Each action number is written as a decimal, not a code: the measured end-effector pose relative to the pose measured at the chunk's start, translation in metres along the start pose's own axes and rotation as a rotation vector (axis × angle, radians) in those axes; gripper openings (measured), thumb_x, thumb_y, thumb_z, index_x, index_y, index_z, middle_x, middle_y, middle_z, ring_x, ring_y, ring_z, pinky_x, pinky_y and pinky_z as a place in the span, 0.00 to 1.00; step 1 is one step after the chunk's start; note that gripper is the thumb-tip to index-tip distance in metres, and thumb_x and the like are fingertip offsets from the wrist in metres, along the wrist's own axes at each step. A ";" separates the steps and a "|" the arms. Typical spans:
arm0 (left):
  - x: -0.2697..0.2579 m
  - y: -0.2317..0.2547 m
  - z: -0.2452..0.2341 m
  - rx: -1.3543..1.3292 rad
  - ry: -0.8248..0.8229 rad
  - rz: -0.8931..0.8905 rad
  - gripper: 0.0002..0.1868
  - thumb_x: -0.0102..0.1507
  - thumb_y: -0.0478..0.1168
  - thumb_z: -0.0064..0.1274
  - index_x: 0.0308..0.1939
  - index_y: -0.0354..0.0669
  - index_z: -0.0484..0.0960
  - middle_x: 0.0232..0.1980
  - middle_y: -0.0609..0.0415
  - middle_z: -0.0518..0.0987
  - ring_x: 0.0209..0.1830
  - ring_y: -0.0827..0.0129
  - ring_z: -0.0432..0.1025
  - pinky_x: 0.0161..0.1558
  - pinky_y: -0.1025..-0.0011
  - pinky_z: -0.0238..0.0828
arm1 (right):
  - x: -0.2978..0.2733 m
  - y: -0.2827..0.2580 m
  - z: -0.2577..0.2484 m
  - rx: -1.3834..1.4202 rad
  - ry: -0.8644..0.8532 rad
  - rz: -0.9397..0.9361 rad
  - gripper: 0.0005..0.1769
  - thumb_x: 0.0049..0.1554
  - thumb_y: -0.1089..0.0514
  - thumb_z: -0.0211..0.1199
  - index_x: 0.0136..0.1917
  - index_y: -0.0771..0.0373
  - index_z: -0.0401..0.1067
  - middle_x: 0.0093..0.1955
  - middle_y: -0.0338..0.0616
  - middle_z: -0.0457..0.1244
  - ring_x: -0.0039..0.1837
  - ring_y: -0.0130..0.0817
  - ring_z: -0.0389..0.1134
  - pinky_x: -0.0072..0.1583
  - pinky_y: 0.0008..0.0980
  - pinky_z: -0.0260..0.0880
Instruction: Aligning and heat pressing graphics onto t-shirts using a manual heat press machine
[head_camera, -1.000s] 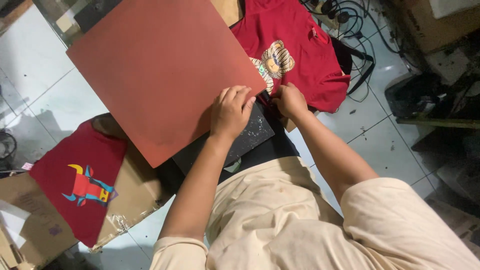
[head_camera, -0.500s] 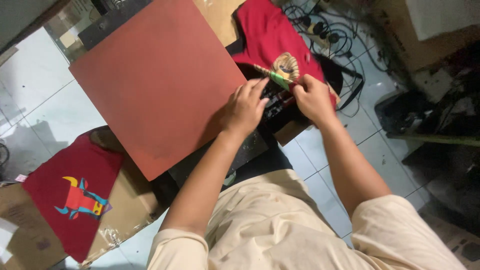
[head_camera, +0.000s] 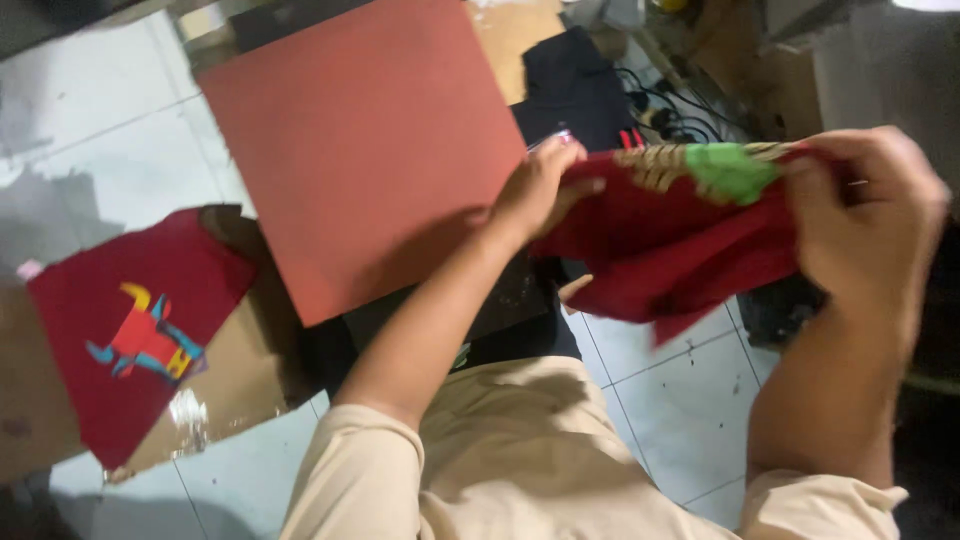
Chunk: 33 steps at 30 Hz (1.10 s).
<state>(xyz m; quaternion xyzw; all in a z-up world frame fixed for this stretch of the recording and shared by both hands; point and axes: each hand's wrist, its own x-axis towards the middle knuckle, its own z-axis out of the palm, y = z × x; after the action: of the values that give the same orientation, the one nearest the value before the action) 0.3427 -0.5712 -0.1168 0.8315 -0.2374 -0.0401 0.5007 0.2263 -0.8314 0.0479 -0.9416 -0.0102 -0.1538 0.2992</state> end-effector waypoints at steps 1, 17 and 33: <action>0.006 0.001 -0.013 0.035 0.054 -0.009 0.21 0.61 0.60 0.58 0.46 0.51 0.74 0.45 0.50 0.74 0.38 0.49 0.77 0.39 0.56 0.69 | 0.004 0.000 -0.004 -0.001 0.027 -0.001 0.07 0.76 0.76 0.63 0.64 0.70 0.77 0.60 0.55 0.62 0.57 0.43 0.65 0.54 0.36 0.63; -0.138 0.139 -0.277 0.299 -0.039 0.250 0.24 0.60 0.57 0.60 0.37 0.38 0.73 0.37 0.53 0.69 0.31 0.66 0.64 0.32 0.68 0.59 | 0.010 -0.057 -0.024 -0.220 -0.273 -0.438 0.15 0.68 0.65 0.70 0.66 0.73 0.83 0.56 0.60 0.64 0.57 0.47 0.65 0.60 0.42 0.67; -0.185 0.055 -0.333 0.600 0.505 0.142 0.12 0.65 0.19 0.62 0.48 0.35 0.83 0.47 0.44 0.75 0.47 0.51 0.70 0.46 0.60 0.66 | 0.115 -0.094 0.117 -0.022 0.017 -0.763 0.16 0.58 0.78 0.68 0.59 0.73 0.82 0.57 0.59 0.67 0.58 0.54 0.67 0.59 0.47 0.67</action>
<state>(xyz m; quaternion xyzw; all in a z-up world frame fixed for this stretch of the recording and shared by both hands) 0.2611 -0.2415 0.0635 0.9059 -0.1649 0.2717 0.2798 0.3583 -0.6959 0.0438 -0.8720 -0.3560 -0.2621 0.2103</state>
